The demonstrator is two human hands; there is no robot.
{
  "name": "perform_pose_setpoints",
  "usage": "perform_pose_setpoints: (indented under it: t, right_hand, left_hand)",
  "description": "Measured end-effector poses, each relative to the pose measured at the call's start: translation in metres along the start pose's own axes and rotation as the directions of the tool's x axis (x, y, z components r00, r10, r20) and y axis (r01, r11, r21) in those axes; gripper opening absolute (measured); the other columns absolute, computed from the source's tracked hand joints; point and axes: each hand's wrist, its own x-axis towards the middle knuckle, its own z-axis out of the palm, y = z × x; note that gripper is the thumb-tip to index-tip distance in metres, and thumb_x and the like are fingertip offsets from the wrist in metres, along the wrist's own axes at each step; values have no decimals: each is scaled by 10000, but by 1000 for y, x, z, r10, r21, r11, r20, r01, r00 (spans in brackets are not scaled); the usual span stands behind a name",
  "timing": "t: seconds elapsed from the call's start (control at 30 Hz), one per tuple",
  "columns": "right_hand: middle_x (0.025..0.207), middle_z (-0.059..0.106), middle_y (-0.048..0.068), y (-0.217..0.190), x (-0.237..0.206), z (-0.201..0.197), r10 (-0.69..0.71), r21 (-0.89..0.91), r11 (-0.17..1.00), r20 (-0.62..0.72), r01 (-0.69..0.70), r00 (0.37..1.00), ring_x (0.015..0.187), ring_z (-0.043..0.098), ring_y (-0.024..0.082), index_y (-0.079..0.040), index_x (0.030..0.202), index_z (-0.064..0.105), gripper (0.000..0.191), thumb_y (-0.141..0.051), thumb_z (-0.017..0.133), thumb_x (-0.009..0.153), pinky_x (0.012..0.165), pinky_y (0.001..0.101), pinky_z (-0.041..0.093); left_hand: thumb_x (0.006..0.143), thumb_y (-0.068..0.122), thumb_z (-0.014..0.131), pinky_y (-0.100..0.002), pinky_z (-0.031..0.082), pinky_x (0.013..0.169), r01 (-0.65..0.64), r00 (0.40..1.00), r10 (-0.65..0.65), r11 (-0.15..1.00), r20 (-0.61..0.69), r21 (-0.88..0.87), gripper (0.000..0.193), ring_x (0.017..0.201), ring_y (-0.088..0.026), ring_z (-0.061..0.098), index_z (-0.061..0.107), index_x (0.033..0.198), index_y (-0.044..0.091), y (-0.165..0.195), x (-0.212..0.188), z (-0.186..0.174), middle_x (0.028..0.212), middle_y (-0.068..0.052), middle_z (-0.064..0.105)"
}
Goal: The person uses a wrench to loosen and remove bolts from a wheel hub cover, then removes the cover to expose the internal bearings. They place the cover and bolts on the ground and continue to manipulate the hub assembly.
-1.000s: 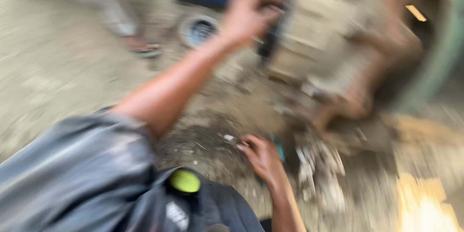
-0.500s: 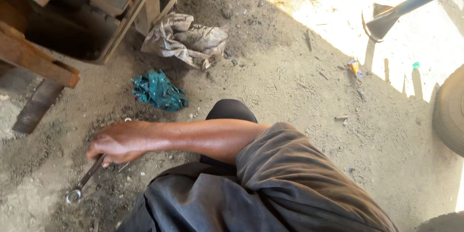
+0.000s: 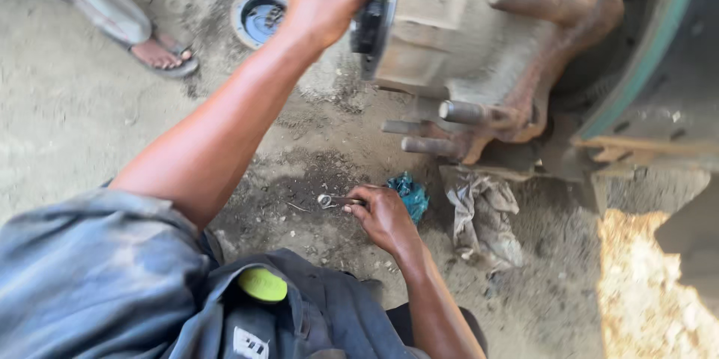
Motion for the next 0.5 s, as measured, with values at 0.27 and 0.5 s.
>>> perform_pose_setpoints:
  t: [0.27, 0.5]
  right_hand:
    - [928, 742, 152, -25, 2, -20, 22, -22, 1000, -15, -23, 1000, 838, 710, 327, -48, 1021, 725, 253, -238, 754, 855, 760, 437, 527]
    - [923, 736, 156, -20, 5, -13, 59, -46, 997, 8, -59, 998, 873, 706, 337, -48, 1001, 722, 246, -248, 747, 860, 797, 454, 517]
  left_hand:
    - [958, 146, 778, -270, 533, 677, -74, 993, 64, 993, 98, 93, 170, 735, -57, 621, 791, 1125, 121, 16, -2, -10, 844, 28, 726]
    - [872, 133, 863, -265, 539, 699, -160, 986, 159, 987, 46, 22, 239, 770, -53, 596, 694, 1006, 31, 10, 3, -1, 852, 10, 667]
